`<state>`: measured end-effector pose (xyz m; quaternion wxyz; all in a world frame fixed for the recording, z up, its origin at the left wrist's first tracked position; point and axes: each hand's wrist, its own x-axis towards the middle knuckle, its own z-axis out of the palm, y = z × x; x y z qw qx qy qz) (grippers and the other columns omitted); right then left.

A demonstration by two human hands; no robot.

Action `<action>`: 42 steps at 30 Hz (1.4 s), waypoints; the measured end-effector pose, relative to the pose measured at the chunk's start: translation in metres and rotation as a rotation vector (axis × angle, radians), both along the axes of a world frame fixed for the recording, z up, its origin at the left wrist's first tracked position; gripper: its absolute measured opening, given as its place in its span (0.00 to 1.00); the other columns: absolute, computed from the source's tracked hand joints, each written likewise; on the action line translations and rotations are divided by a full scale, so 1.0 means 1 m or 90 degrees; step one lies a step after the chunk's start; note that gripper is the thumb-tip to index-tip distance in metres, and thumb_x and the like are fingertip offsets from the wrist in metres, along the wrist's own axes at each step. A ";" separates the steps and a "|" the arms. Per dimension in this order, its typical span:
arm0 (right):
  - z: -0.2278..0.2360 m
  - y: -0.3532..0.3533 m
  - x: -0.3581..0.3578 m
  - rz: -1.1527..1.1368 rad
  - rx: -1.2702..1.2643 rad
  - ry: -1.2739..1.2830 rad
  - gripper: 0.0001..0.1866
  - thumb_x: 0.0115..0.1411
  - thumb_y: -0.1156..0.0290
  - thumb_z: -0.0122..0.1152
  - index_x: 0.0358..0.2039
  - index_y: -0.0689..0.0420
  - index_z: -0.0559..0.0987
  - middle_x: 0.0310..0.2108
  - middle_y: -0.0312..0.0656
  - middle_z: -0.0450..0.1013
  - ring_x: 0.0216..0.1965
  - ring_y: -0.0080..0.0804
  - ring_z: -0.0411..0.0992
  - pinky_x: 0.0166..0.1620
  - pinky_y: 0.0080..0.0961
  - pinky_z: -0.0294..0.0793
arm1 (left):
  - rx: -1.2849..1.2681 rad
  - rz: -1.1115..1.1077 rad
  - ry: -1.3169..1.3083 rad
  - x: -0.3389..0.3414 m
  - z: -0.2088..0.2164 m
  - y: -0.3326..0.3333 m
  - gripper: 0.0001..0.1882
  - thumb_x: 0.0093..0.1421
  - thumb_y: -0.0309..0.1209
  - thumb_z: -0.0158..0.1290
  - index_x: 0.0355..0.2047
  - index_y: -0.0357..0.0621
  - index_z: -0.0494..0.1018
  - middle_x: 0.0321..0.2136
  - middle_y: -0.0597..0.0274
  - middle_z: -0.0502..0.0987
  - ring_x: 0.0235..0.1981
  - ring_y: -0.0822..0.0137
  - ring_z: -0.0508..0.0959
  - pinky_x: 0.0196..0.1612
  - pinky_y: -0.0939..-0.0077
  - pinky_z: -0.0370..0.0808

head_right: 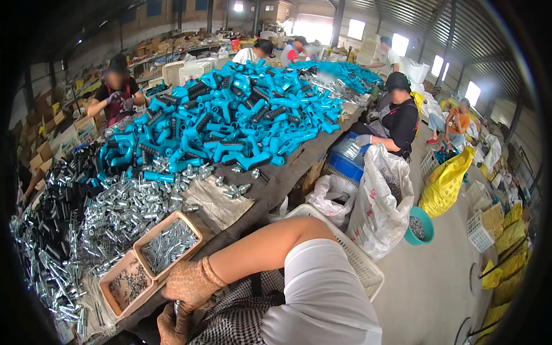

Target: Assembling plastic and metal components of tool handles at a factory workstation.

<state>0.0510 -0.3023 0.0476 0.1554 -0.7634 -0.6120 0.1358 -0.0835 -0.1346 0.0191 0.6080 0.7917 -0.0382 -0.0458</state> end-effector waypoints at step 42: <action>-0.011 -0.026 -0.004 -0.058 -0.036 0.127 0.21 0.61 0.49 0.58 0.32 0.56 0.81 0.25 0.51 0.77 0.30 0.54 0.77 0.33 0.48 0.76 | 0.192 -0.150 -0.033 0.015 -0.032 0.012 0.33 0.63 0.57 0.53 0.47 0.33 0.74 0.32 0.42 0.80 0.36 0.43 0.82 0.39 0.60 0.77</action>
